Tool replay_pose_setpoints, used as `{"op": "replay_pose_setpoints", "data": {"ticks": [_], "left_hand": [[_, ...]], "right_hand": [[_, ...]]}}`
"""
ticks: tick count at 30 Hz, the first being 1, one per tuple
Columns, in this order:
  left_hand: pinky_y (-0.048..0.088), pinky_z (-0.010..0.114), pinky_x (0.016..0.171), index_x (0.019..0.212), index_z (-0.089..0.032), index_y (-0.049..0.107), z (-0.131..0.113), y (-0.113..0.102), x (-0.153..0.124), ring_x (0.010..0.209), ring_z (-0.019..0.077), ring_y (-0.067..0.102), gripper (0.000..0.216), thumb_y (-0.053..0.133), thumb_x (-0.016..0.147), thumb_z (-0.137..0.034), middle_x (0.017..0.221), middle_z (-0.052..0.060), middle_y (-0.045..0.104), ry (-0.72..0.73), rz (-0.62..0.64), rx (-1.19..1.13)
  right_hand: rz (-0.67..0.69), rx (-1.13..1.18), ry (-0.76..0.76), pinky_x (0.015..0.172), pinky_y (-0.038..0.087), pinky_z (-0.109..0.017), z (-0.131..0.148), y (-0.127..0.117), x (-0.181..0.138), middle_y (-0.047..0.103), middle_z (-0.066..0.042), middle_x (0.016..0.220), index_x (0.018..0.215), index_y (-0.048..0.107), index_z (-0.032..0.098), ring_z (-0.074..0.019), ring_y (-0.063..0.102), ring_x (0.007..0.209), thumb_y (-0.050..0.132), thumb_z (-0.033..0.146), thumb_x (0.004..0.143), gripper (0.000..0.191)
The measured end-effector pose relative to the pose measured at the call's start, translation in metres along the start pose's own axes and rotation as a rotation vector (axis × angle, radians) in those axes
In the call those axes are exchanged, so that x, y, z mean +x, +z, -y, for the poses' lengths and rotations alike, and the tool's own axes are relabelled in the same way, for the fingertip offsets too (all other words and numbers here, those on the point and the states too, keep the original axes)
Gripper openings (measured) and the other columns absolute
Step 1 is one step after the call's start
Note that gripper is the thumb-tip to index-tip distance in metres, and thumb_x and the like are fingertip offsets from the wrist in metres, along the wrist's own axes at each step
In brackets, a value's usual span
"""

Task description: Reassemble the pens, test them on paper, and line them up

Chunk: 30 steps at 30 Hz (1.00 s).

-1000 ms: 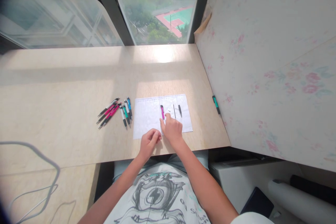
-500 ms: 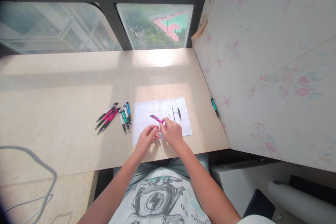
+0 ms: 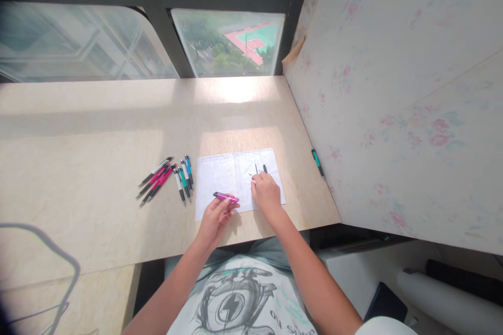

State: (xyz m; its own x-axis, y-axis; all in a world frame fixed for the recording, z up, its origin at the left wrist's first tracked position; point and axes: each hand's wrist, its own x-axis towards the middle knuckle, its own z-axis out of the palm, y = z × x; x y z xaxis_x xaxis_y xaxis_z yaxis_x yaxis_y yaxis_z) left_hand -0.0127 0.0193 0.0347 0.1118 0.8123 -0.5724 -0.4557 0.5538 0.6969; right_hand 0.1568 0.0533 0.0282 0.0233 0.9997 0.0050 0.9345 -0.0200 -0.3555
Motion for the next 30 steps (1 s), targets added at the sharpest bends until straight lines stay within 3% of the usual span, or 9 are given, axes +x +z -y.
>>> {"op": "replay_pose_setpoints", "data": {"ticks": [6, 11, 15, 20, 30], "left_hand": [[0.047, 0.022, 0.061, 0.091, -0.013, 0.067, -0.002, -0.003, 0.001, 0.073, 0.0147, 0.066, 0.032, 0.077, 0.07, -0.035, 0.088, 0.008, 0.071, -0.014, -0.021, -0.032], [0.047, 0.021, 0.06, 0.097, -0.015, 0.063, -0.002, -0.003, 0.001, 0.071, 0.0133, 0.066, 0.035, 0.076, 0.071, -0.034, 0.086, 0.006, 0.071, -0.011, -0.003, -0.037], [0.047, 0.021, 0.061, 0.094, -0.016, 0.062, -0.003, -0.003, 0.0, 0.072, 0.0134, 0.066, 0.032, 0.076, 0.072, -0.034, 0.086, 0.005, 0.071, -0.027, 0.005, -0.059], [0.049, 0.021, 0.063, 0.092, -0.016, 0.062, -0.003, -0.002, 0.002, 0.078, 0.0141, 0.068, 0.026, 0.074, 0.074, -0.031, 0.091, 0.007, 0.072, -0.064, 0.009, -0.148], [0.049, 0.019, 0.061, 0.089, -0.017, 0.062, -0.004, 0.012, 0.001, 0.077, 0.0127, 0.068, 0.023, 0.076, 0.073, -0.025, 0.085, 0.004, 0.07, -0.09, 0.001, -0.246]], "right_hand": [[0.026, -0.127, 0.046, 0.066, 0.041, -0.028, 0.009, 0.003, 0.021, 0.062, -0.008, 0.099, 0.103, 0.062, 0.021, -0.0202, 0.057, 0.089, 0.053, 0.023, 0.092, 0.014], [0.014, -0.091, 0.068, 0.067, 0.042, -0.028, 0.013, 0.008, 0.025, 0.063, -0.01, 0.096, 0.09, 0.063, 0.02, -0.0204, 0.057, 0.089, 0.051, 0.021, 0.093, 0.012], [-0.049, 0.16, 0.001, 0.073, 0.046, -0.029, 0.013, 0.007, 0.019, 0.066, -0.008, 0.096, 0.088, 0.064, 0.02, -0.0199, 0.059, 0.092, 0.052, 0.019, 0.09, 0.012], [0.039, 0.644, -0.052, 0.065, 0.051, -0.025, 0.019, -0.005, -0.005, 0.07, -0.003, 0.083, 0.087, 0.066, 0.02, -0.0153, 0.065, 0.075, 0.053, 0.022, 0.088, 0.013], [-0.017, 0.757, -0.018, 0.067, 0.053, -0.027, 0.023, -0.025, -0.033, 0.073, -0.005, 0.088, 0.089, 0.072, 0.021, -0.017, 0.067, 0.077, 0.057, 0.023, 0.086, 0.016]]}}
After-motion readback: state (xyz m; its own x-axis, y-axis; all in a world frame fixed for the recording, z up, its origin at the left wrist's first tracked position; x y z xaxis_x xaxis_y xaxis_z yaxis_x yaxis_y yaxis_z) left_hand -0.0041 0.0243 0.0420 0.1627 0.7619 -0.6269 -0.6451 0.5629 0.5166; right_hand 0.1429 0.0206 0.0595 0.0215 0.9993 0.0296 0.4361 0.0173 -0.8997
